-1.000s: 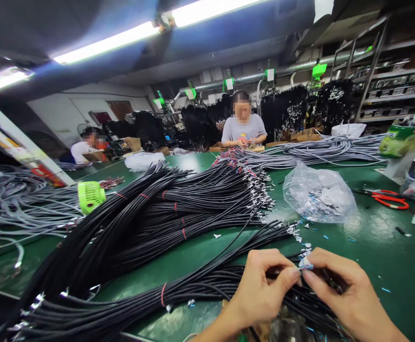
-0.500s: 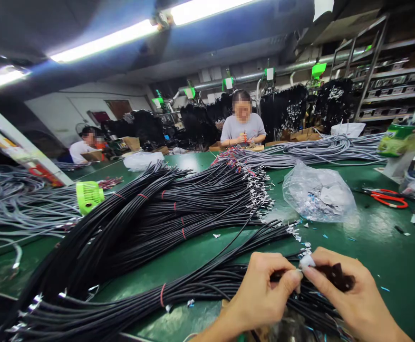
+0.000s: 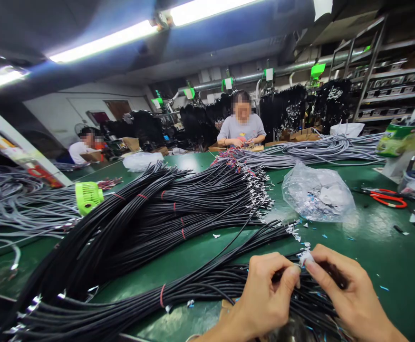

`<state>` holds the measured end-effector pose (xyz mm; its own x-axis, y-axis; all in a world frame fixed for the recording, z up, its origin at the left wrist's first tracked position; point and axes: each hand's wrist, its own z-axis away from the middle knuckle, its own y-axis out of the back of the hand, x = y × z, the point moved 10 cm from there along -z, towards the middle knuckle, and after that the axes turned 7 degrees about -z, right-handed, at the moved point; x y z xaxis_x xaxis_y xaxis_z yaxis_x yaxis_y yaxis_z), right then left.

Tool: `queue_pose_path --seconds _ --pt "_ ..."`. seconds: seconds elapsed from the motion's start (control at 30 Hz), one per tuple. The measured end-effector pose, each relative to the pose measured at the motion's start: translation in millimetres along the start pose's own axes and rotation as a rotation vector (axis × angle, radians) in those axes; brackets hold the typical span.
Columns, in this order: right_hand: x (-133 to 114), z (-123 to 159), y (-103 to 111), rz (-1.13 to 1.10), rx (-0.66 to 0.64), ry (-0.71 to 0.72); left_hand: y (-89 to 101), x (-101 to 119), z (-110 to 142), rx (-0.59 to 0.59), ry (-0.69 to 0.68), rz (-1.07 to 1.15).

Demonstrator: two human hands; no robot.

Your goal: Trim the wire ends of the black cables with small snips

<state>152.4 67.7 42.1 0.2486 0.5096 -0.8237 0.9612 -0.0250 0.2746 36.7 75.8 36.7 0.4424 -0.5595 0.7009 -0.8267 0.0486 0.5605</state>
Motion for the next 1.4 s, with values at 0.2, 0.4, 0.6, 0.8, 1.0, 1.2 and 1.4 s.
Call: queue_pose_path --seconds 0.2,0.4,0.6,0.8,1.0,1.2,1.4 --pt "51 11 -14 -0.445 0.024 -0.491 2.2 6 -2 -0.005 -0.066 -0.002" --pt "44 8 6 -0.318 0.151 -0.444 5.1 3 -2 0.014 -0.038 0.005" --pt "22 -1 6 -0.057 0.055 -0.207 2.5 0 -3 0.019 -0.008 0.049" --pt "37 0 17 -0.121 0.117 -0.280 5.5 -1 -5 0.020 0.021 0.108" --pt "9 -3 3 -0.045 -0.019 -0.114 5.1 -3 -3 0.024 0.009 0.106" --pt "9 -1 -3 -0.078 -0.054 -0.130 12.0 -15 -4 0.096 0.057 0.227" --pt "47 10 -15 -0.391 -0.061 -0.522 28.4 11 -2 0.219 -0.205 0.065"
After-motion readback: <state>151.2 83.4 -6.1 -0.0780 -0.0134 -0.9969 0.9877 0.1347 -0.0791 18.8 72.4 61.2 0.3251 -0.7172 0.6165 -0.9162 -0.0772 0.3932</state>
